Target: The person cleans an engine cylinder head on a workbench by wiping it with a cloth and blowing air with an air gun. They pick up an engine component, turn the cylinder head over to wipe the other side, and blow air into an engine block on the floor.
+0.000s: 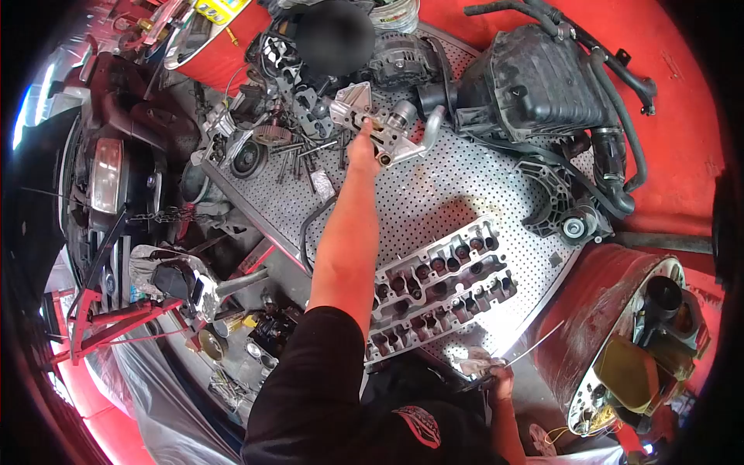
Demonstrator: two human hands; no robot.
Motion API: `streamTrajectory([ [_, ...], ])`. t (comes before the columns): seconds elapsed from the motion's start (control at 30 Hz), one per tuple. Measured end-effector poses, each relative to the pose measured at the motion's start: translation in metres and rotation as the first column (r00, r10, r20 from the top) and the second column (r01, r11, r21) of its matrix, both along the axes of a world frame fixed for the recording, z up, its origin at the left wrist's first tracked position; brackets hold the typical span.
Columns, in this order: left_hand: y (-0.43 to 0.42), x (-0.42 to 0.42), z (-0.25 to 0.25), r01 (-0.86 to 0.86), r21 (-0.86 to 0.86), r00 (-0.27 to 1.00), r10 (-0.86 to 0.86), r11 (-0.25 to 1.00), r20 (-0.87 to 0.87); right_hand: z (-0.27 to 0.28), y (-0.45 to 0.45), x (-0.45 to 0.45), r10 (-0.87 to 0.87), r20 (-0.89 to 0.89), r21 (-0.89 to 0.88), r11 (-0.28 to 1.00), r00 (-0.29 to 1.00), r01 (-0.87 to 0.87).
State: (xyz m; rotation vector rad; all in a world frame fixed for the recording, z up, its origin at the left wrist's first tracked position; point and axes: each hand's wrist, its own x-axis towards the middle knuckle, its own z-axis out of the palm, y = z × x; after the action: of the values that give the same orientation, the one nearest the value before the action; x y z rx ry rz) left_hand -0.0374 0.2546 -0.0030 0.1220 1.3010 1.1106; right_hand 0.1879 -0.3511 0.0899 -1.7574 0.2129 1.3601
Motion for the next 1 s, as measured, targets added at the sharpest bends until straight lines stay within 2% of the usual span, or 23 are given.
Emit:
streamTrajectory([
  [0.03, 0.006, -0.001, -0.003, -0.055, -0.018, 0.996, 0.056, 0.998, 0.076, -0.006, -0.005, 0.002, -0.005, 0.000, -0.002, 1.000, 1.000, 0.005],
  [0.1, 0.008, 0.001, -0.008, -0.091, -0.039, 0.994, 0.093, 0.995, 0.051, -0.009, -0.010, 0.004, -0.006, -0.036, -0.027, 1.000, 0.999, 0.005],
  [0.17, 0.001, -0.001, -0.008, -0.027, 0.164, 0.992, 0.046, 0.986, -0.115, -0.009, -0.005, 0.001, -0.008, -0.049, -0.046, 0.999, 0.999, 0.006],
  [0.23, -0.007, -0.008, -0.002, -0.030, 0.140, 0.993, 0.046, 0.990, -0.111, -0.007, 0.000, -0.005, -0.008, -0.059, -0.057, 0.998, 0.998, 0.004],
  [0.3, -0.014, -0.016, -0.003, 0.066, 0.213, 0.998, -0.062, 0.975, -0.026, -0.008, 0.003, -0.006, 0.063, -0.040, -0.037, 0.997, 0.997, -0.064],
  [0.37, -0.025, -0.017, 0.003, 0.031, 0.191, 1.000, -0.031, 0.981, -0.003, -0.014, -0.001, -0.004, 0.098, -0.025, -0.041, 0.994, 0.995, -0.099],
  [0.43, -0.040, -0.021, 0.013, 0.032, 0.258, 0.999, -0.032, 0.966, -0.004, -0.023, -0.014, -0.002, 0.174, -0.007, -0.011, 0.985, 0.985, -0.174],
  [0.47, -0.048, -0.022, 0.020, 0.025, 0.282, 0.999, -0.034, 0.959, 0.025, -0.024, -0.019, -0.001, 0.163, -0.013, -0.066, 0.984, 0.987, -0.164],
  [0.57, -0.074, -0.016, 0.057, -0.013, 0.296, 1.000, 0.011, 0.955, 0.007, -0.029, -0.027, -0.002, 0.115, -0.021, -0.032, 0.993, 0.993, -0.116],
  [0.6, -0.081, -0.022, 0.056, 0.007, 0.284, 1.000, -0.010, 0.959, 0.007, -0.022, -0.023, 0.000, 0.106, -0.046, -0.109, 0.988, 0.993, -0.110],
  [0.67, -0.101, -0.023, 0.085, 0.002, 0.260, 1.000, -0.008, 0.966, 0.022, -0.027, -0.039, 0.000, 0.331, 0.145, -0.032, 0.944, 0.933, -0.330],
  [0.7, -0.110, -0.021, 0.107, -0.002, 0.251, 0.999, -0.009, 0.968, 0.041, -0.012, -0.019, -0.005, 0.225, 0.051, -0.093, 0.971, 0.973, -0.219],
  [0.8, -0.130, -0.020, 0.161, 0.006, 0.260, 0.996, -0.029, 0.966, 0.087, -0.026, -0.030, -0.007, 0.254, 0.067, -0.015, 0.967, 0.965, -0.254],
  [0.83, -0.137, -0.019, 0.179, -0.002, 0.274, 0.992, -0.032, 0.962, 0.118, -0.028, -0.033, -0.011, 0.208, 0.076, -0.001, 0.978, 0.975, -0.208],
  [0.9, -0.151, -0.019, 0.211, 0.011, 0.280, 0.994, -0.041, 0.960, 0.102, -0.003, -0.007, -0.035, -0.003, 0.067, -0.015, 1.000, 0.998, 0.004],
  [0.93, -0.157, -0.021, 0.220, 0.015, 0.320, 0.981, -0.076, 0.947, 0.179, -0.010, -0.019, -0.029, -0.007, 0.072, -0.003, 1.000, 0.997, 0.007],
  [0.97, -0.163, -0.022, 0.230, 0.015, 0.359, 0.961, -0.113, 0.933, 0.254, -0.025, -0.034, -0.019, 0.092, 0.013, 0.066, 0.993, 0.996, -0.093],
  [1.0, -0.171, -0.022, 0.248, 0.045, 0.325, 0.957, -0.134, 0.945, 0.256, -0.039, -0.049, -0.013, 0.202, -0.036, 0.139, 0.971, 0.979, -0.195],
])
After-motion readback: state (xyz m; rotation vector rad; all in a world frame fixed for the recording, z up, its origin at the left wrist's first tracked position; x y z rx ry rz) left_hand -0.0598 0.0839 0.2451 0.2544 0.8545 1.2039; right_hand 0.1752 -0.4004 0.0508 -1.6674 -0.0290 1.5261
